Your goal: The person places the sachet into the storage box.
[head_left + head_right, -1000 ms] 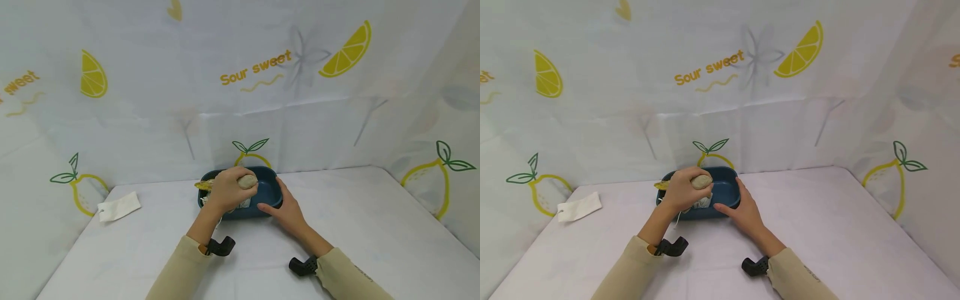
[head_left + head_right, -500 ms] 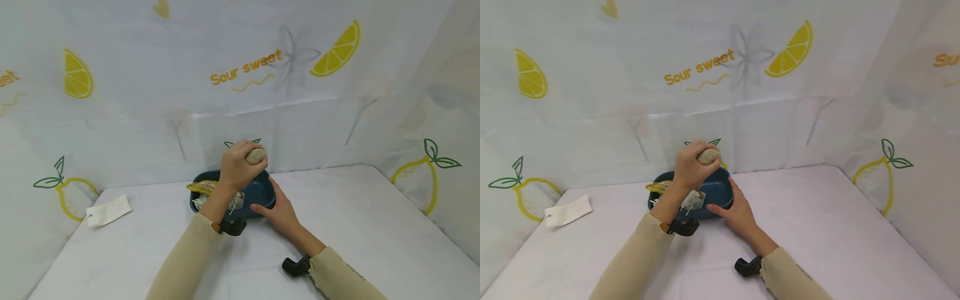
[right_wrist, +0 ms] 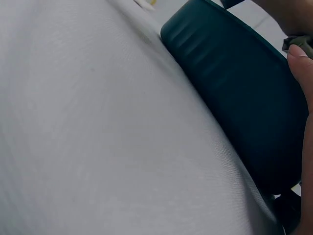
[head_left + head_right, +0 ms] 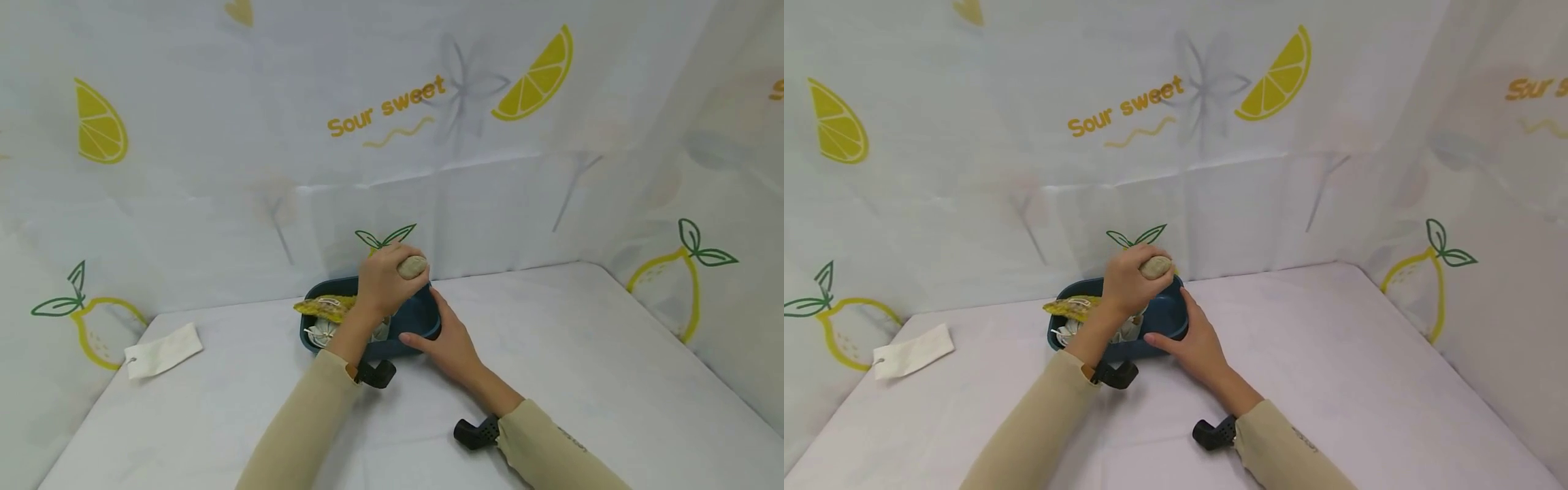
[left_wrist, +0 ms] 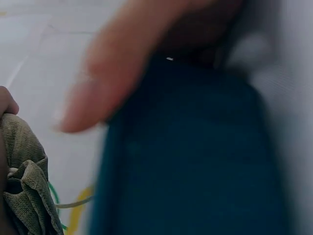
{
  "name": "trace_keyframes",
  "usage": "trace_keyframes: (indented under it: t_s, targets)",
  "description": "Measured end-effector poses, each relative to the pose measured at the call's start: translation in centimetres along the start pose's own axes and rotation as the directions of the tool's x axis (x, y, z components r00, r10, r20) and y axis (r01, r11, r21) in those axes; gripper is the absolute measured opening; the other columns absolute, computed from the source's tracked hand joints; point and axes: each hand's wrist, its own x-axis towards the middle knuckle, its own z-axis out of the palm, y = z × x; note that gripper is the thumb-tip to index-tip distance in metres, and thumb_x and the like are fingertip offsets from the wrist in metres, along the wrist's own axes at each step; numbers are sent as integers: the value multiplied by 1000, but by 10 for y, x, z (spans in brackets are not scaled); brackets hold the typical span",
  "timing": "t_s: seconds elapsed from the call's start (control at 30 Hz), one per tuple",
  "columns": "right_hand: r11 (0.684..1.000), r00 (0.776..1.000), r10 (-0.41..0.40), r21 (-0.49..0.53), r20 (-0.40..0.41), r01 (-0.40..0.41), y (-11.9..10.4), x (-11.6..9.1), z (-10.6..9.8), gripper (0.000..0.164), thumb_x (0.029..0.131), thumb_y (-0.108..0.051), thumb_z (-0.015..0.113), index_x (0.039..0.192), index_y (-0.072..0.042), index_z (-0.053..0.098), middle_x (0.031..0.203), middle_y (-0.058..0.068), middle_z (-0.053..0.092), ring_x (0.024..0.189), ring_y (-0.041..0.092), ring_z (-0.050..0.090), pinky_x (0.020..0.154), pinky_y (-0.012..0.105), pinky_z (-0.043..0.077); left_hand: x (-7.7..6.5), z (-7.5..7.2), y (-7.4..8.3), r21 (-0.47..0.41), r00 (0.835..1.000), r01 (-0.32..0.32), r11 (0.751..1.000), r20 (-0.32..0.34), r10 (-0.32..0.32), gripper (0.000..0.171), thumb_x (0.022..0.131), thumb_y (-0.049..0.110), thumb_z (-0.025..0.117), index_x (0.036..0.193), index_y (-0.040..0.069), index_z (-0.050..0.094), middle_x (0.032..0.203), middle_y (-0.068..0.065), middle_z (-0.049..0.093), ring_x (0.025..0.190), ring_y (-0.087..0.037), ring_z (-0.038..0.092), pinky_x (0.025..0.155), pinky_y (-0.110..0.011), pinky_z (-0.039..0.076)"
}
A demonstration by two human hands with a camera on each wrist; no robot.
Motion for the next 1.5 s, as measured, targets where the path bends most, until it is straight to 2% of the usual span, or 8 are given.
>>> trace_keyframes:
  t_s: [0.17, 0.43, 0.73, 0.87, 1.07, 1.23, 1.33, 1.5]
  targets:
    - [1000, 1000, -18, 11, -6, 18, -1, 1, 0, 107, 84, -47, 80, 164, -19, 15, 168, 12, 27, 154, 33, 29, 122, 57, 30, -21, 4, -9, 59, 968, 131, 990, 210, -140, 20, 87, 29, 73, 104, 19, 77, 98, 1, 75, 85, -17, 69, 71, -36, 58]
    - [999, 1000, -28, 44, 9, 28, 1, 0, -1, 112, 84, -47, 79, 164, -15, 8, 170, 10, 19, 155, 32, 27, 122, 57, 30, -34, 11, -14, 175, 789, 176, 969, 564, -245, 23, 88, 32, 71, 109, 23, 75, 96, 5, 71, 79, -14, 62, 72, -33, 53]
    - [995, 998, -69, 67, 5, 69, 2, 1, -1, 111, 83, -47, 80, 164, -15, 12, 168, 11, 25, 153, 33, 32, 119, 58, 34, -32, 25, -14, 196, 637, 181, 964, 723, -267, 28, 91, 33, 74, 114, 18, 75, 104, 2, 74, 90, -15, 63, 80, -33, 52]
    - [997, 999, -43, 58, 13, 42, 1, 1, -1, 113, 82, -47, 80, 164, -13, 10, 169, 12, 21, 155, 34, 26, 121, 59, 30, -32, 31, -13, 220, 596, 164, 962, 755, -274, 29, 93, 34, 73, 118, 20, 75, 115, 3, 75, 106, -18, 67, 93, -36, 53]
    - [997, 998, -55, 55, -1, 55, 4, -1, -2, 109, 83, -46, 80, 164, -16, 13, 168, 11, 24, 154, 34, 29, 119, 60, 32, -33, 37, -13, 225, 572, 119, 967, 781, -252, 30, 96, 35, 69, 124, 22, 73, 126, 4, 71, 124, -19, 62, 109, -39, 48]
    - [996, 998, -60, 60, -1, 60, 7, -3, -1, 107, 83, -45, 80, 164, -17, 15, 168, 12, 26, 153, 35, 30, 118, 61, 33, -35, 32, -15, 170, 563, 188, 967, 788, -248, 32, 94, 36, 72, 124, 24, 72, 125, 6, 72, 123, -17, 63, 106, -40, 50]
    - [995, 997, -77, 62, 3, 76, 6, -2, 0, 107, 83, -46, 80, 164, -18, 15, 167, 10, 28, 153, 34, 32, 118, 60, 34, -36, 22, -15, 149, 576, 242, 959, 773, -265, 29, 95, 37, 70, 121, 25, 73, 122, 7, 72, 119, -15, 63, 104, -39, 50]
    - [995, 997, -83, 62, -3, 83, 3, 1, -1, 106, 83, -45, 80, 164, -19, 15, 167, 9, 28, 152, 33, 33, 117, 60, 35, -38, 2, -13, 134, 636, 229, 964, 730, -252, 30, 98, 43, 64, 119, 24, 72, 116, 6, 69, 107, -13, 64, 95, -38, 54]
